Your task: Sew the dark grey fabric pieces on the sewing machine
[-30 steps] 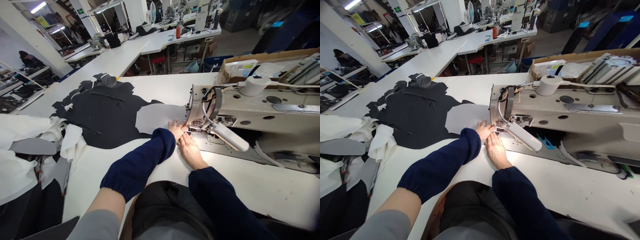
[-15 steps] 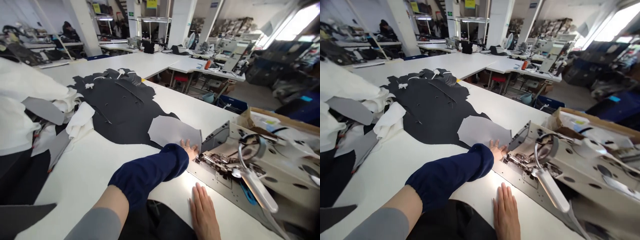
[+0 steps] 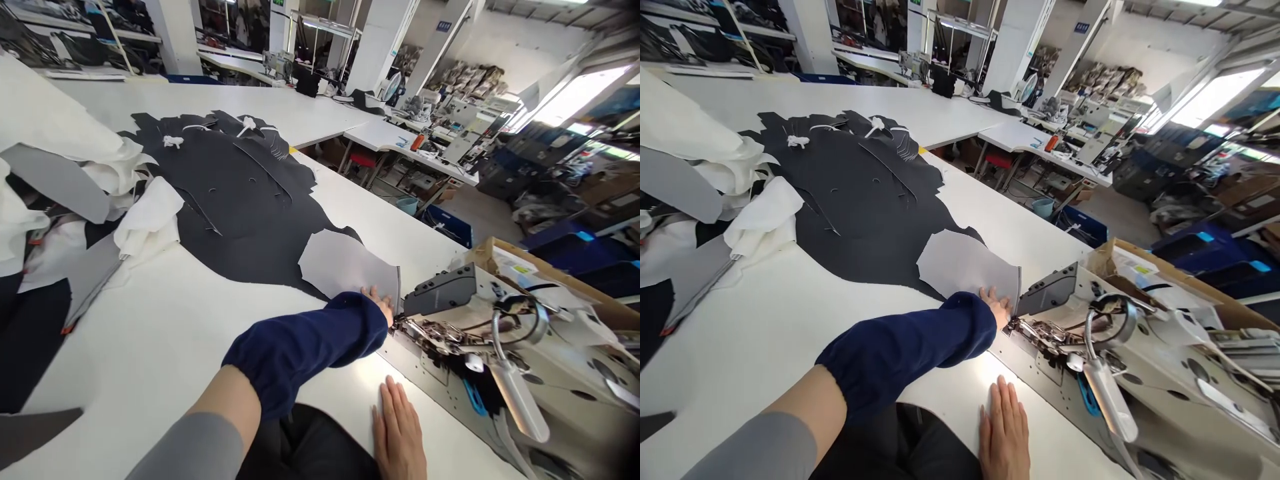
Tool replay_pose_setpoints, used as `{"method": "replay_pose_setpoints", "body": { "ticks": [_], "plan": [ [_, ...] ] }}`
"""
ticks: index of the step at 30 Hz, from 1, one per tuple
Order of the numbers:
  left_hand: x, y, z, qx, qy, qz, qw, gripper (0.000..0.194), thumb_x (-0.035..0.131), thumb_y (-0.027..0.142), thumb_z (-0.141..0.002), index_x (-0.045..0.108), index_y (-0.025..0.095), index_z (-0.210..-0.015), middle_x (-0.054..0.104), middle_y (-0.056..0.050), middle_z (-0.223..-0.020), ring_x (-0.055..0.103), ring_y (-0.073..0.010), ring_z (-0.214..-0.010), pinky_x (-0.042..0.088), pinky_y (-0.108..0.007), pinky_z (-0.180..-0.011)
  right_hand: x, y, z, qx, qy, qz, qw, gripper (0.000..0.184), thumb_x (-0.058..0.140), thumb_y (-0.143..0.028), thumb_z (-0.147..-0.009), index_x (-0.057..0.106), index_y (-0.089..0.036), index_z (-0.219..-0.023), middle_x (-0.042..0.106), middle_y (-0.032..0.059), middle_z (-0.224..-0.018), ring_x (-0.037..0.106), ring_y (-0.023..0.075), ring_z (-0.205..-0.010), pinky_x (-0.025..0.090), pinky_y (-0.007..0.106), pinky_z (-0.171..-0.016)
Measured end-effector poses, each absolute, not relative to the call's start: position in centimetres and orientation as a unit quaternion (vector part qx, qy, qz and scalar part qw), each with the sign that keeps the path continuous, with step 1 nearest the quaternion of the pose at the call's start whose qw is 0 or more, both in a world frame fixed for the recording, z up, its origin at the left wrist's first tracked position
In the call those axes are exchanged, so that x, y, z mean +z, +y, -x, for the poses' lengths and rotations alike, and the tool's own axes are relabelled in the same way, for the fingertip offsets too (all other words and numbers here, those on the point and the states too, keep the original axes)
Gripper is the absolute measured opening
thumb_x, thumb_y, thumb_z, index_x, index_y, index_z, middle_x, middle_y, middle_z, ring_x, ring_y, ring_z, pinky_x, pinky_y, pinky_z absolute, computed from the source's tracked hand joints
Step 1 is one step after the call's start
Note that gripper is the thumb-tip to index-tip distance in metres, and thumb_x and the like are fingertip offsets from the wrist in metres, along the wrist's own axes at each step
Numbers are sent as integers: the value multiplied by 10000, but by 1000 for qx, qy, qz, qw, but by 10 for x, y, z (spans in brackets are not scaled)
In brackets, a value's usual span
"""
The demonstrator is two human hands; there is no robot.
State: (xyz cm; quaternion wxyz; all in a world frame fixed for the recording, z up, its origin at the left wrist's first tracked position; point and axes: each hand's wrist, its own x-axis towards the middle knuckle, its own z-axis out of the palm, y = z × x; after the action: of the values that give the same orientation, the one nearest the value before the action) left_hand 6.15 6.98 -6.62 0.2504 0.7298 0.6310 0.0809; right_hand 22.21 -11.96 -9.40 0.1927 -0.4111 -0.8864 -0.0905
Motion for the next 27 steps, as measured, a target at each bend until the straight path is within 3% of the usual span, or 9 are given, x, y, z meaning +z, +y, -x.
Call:
{"method": "replay_pose_setpoints", "body": {
  "ticks": [7, 13, 16, 20, 21, 23, 25, 27],
  "plan": [
    [-42, 56, -51, 51, 618, -748, 237, 462, 421, 296, -871, 509, 232, -1320, 359, -45, -1470, 267, -392, -1322, 319, -574, -997, -93, -122, -221, -63, -887, 420, 181, 520, 350, -341, -964, 258, -201, -1456, 349, 128, -1448, 335, 327, -1321, 354, 548, -1026],
    [-23, 11, -21, -14, 570, -792, 219, 323, 401, 156, -868, 639, 134, -1085, 572, -160, -1222, 542, -317, -1075, 417, -467, -882, -90, -131, -228, -16, -876, 418, 240, 536, 416, -182, -934, 271, -233, -1447, 406, 108, -1413, 377, 288, -1301, 382, 517, -1032],
    [-20, -29, 14, -47, 498, -842, 203, 283, 438, 124, -835, 636, 175, -1031, 646, -123, -1066, 605, -267, -944, 444, -404, -814, -88, -132, -222, 9, -858, 436, 272, 541, 430, -169, -925, 284, -258, -1438, 413, 104, -1407, 393, 282, -1288, 396, 508, -1015],
    [-3, -69, 50, -15, 462, -864, 197, 376, 381, 180, -857, 545, 286, -1178, 682, -23, -924, 625, -201, -772, 445, -302, -676, -72, -118, -195, 124, -834, 446, 299, 507, 427, -279, -938, 299, -228, -1425, 384, 135, -1415, 466, 270, -1213, 451, 439, -941],
    [2, -73, 54, -3, 470, -855, 219, 399, 376, 178, -852, 528, 291, -1203, 682, -7, -894, 621, -186, -746, 437, -282, -663, -67, -113, -186, 167, -826, 443, 305, 456, 432, -321, -937, 376, -213, -1377, 471, 136, -1335, 529, 254, -1120, 479, 399, -880],
    [9, -76, 57, 22, 481, -831, 277, 427, 380, 160, -832, 517, 267, -1222, 678, 10, -859, 612, -165, -729, 427, -254, -656, -57, -104, -170, 247, -794, 454, 320, 312, 440, -404, -929, 582, -196, -1114, 628, 84, -984, 588, 200, -832, 487, 319, -701],
    [13, -73, 56, 50, 477, -816, 322, 440, 393, 137, -808, 521, 242, -1216, 673, 17, -883, 605, -151, -748, 423, -237, -674, -51, -98, -157, 326, -733, 489, 343, 347, 448, -475, -912, 606, -187, -798, 549, 15, -669, 501, 152, -627, 410, 273, -565],
    [12, -69, 54, 76, 471, -813, 334, 415, 414, 146, -808, 535, 232, -1195, 666, 15, -922, 599, -145, -775, 420, -232, -698, -50, -94, -150, 401, -663, 508, 377, 416, 459, -526, -890, 561, -178, -685, 459, -9, -590, 419, 127, -573, 340, 256, -517]
  ]
}}
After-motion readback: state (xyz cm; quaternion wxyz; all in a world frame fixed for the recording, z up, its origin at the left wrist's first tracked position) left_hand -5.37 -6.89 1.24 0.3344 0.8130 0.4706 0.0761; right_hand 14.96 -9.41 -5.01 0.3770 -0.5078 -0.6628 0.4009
